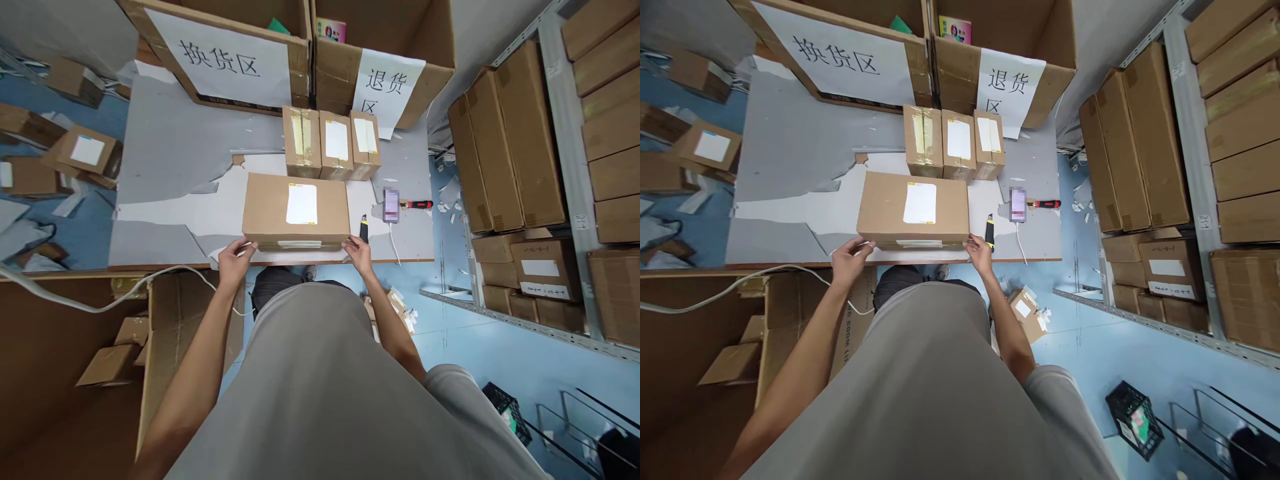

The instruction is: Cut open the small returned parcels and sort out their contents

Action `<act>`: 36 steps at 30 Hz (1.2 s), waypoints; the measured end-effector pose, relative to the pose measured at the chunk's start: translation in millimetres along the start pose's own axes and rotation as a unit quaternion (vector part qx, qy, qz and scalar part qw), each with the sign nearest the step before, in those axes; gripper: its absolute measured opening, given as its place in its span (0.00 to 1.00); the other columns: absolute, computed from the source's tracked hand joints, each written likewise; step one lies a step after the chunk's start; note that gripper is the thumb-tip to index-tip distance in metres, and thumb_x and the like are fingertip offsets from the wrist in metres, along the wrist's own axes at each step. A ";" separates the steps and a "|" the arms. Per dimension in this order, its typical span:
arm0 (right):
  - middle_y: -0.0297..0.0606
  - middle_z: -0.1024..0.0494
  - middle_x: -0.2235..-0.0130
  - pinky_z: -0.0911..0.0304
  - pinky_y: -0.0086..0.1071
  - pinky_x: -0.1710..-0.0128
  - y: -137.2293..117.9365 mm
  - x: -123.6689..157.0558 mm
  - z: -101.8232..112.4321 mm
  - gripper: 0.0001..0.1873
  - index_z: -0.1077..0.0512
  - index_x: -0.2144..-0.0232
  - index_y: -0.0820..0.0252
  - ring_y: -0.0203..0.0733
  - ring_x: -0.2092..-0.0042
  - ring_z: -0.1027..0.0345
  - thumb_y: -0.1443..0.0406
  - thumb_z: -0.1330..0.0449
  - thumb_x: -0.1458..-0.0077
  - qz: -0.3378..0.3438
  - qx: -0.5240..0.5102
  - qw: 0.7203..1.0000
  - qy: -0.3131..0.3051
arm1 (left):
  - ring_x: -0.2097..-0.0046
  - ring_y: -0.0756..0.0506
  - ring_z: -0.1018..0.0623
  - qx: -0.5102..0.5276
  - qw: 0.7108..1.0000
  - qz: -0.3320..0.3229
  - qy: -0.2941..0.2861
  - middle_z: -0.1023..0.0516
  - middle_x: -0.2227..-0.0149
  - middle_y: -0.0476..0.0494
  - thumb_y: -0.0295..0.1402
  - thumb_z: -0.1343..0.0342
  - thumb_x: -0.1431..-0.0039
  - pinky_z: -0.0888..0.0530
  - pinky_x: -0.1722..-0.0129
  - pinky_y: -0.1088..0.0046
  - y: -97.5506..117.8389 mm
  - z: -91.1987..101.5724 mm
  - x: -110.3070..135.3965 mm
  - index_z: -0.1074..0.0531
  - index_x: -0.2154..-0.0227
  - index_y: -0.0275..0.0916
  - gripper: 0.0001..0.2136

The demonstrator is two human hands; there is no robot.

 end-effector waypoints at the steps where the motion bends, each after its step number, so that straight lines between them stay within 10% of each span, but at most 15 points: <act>1: 0.47 0.12 0.45 0.20 0.54 0.30 -6.7 0.3 1.6 0.40 0.10 0.48 0.56 0.56 0.44 0.15 0.35 0.20 0.52 0.011 0.002 1.000 0.006 | 0.44 0.34 0.12 -0.004 1.000 -0.020 0.005 0.10 0.47 0.33 0.43 0.31 0.45 0.17 0.34 0.54 6.7 3.4 -1.1 0.16 0.53 0.37 0.20; 10: 0.49 0.08 0.45 0.19 0.57 0.31 -70.4 -8.0 11.0 0.37 0.10 0.46 0.59 0.61 0.43 0.13 0.36 0.24 0.41 0.080 0.049 0.994 0.062 | 0.45 0.36 0.13 -0.022 0.987 -0.141 0.075 0.12 0.51 0.38 0.46 0.32 0.32 0.15 0.38 0.59 72.3 26.5 3.3 0.10 0.46 0.37 0.20; 22: 0.52 0.08 0.46 0.21 0.49 0.37 -60.3 -40.5 -13.5 0.37 0.12 0.50 0.58 0.58 0.46 0.14 0.33 0.36 0.33 0.068 0.150 0.984 0.070 | 0.45 0.35 0.12 -0.027 0.994 -0.078 0.070 0.10 0.46 0.32 0.43 0.31 0.34 0.17 0.34 0.55 44.5 4.4 -29.8 0.11 0.50 0.35 0.18; 29: 0.56 0.16 0.32 0.20 0.48 0.36 -60.1 -14.1 -8.1 0.38 0.18 0.35 0.58 0.55 0.43 0.17 0.38 0.32 0.33 0.049 0.128 0.987 0.080 | 0.38 0.36 0.13 -0.009 0.994 -0.052 0.091 0.11 0.40 0.31 0.42 0.34 0.29 0.17 0.31 0.57 34.8 14.4 -9.8 0.15 0.45 0.35 0.18; 36: 0.54 0.13 0.37 0.19 0.50 0.34 -40.9 -11.6 -10.7 0.36 0.14 0.41 0.57 0.56 0.40 0.17 0.36 0.36 0.31 0.028 0.081 0.994 0.067 | 0.41 0.31 0.12 -0.034 0.993 -0.107 0.038 0.10 0.47 0.36 0.49 0.33 0.31 0.19 0.28 0.46 42.4 17.4 9.1 0.13 0.51 0.40 0.19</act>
Point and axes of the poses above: each hand's wrist, its own x-axis away from the middle knuckle, its own z-axis out of the back of the hand, y = z × x, the point moved 4 cm from there along -x, towards the middle knuckle
